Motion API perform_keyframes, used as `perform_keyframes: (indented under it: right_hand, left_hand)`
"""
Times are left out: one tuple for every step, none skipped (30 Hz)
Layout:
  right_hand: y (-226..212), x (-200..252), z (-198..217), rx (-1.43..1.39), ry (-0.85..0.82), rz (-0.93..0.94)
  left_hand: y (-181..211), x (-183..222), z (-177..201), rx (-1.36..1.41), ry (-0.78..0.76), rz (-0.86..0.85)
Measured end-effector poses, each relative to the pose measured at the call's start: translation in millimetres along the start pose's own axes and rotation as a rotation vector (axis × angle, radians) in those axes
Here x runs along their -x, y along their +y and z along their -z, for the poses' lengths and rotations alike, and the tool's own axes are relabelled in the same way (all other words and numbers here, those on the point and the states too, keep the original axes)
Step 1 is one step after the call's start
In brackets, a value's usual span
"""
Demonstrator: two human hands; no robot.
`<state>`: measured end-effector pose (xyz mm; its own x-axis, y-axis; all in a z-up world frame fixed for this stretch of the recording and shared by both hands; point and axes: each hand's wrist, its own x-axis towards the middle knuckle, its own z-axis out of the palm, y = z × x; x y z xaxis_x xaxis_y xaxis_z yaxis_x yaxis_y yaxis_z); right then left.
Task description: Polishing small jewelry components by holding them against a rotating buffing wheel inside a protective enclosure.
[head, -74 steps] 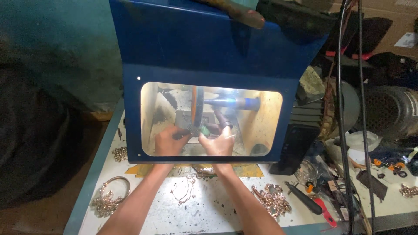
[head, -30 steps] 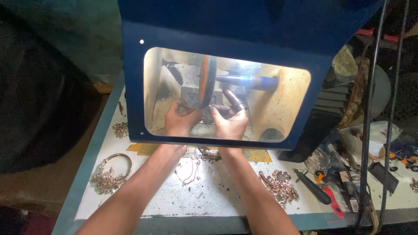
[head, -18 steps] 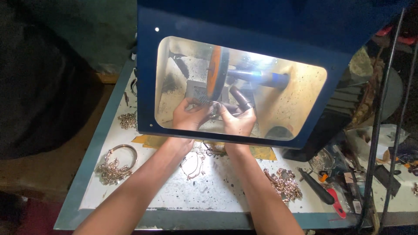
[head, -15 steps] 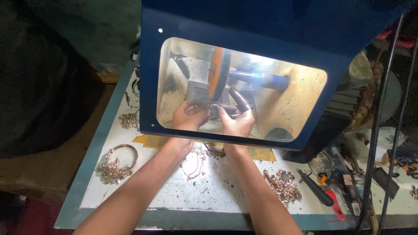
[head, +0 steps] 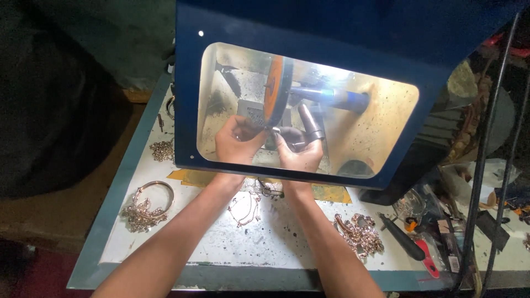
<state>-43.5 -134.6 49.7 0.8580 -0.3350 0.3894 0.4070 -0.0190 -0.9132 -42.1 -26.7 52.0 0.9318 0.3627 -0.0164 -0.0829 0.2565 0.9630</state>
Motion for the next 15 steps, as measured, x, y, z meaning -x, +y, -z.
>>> perform_keyframes:
  right_hand:
    - [7.2, -1.4, 1.3, 0.001, 0.001, -0.003]
    - [14.4, -2.9, 2.0, -0.033, 0.010, -0.068]
    - [21.5, -4.3, 2.4, -0.066, 0.019, -0.133]
    - [21.6, -5.5, 2.7, -0.064, 0.017, -0.136]
    - [21.7, -6.6, 2.9, -0.113, 0.012, -0.177]
    - [21.8, -7.6, 2.8, -0.162, 0.006, -0.219]
    - [19.9, -6.9, 1.8, -0.160, 0.003, -0.223]
    - [17.8, -6.6, 0.3, -0.202, 0.005, -0.257]
    - [15.5, -6.2, -1.1, -0.243, 0.007, -0.291]
    - [9.8, -4.9, -4.0, -0.243, 0.006, -0.293]
    - [3.9, -3.6, -6.9, -0.253, 0.013, -0.314]
    - [-1.9, -2.5, -9.2, -0.263, 0.021, -0.334]
    - [-2.2, -2.7, -9.5, -0.263, 0.020, -0.335]
    - [-2.4, -2.7, -9.8, -0.267, 0.022, -0.352]
    - [-2.6, -2.6, -10.0, -0.272, 0.023, -0.369]
  left_hand:
    - [-1.2, -1.3, -0.2, -0.002, 0.000, 0.003]
    - [-2.1, -3.0, 0.0, 0.007, 0.000, -0.008]
    - [-3.0, -4.7, 0.4, 0.016, -0.001, -0.020]
    - [-4.0, -6.3, 0.1, 0.016, 0.003, -0.017]
    - [-5.0, -8.0, -0.1, 0.004, 0.003, -0.020]
    - [-5.9, -9.7, 0.0, -0.007, 0.003, -0.023]
    - [-3.6, -8.8, -0.2, -0.007, 0.007, -0.020]
    - [-0.8, -8.2, -0.4, -0.018, 0.003, -0.026]
    - [2.1, -7.6, -0.7, -0.028, 0.000, -0.033]
    - [1.5, -7.4, -0.2, -0.028, 0.002, -0.033]
    - [1.0, -7.2, 0.2, -0.022, -0.006, -0.051]
    - [0.3, -6.9, 0.1, -0.016, -0.014, -0.069]
    - [1.3, -6.2, 0.5, -0.016, -0.013, -0.068]
    - [2.1, -5.4, 0.9, -0.005, -0.014, -0.071]
    - [3.0, -4.5, 1.3, 0.007, -0.015, -0.074]
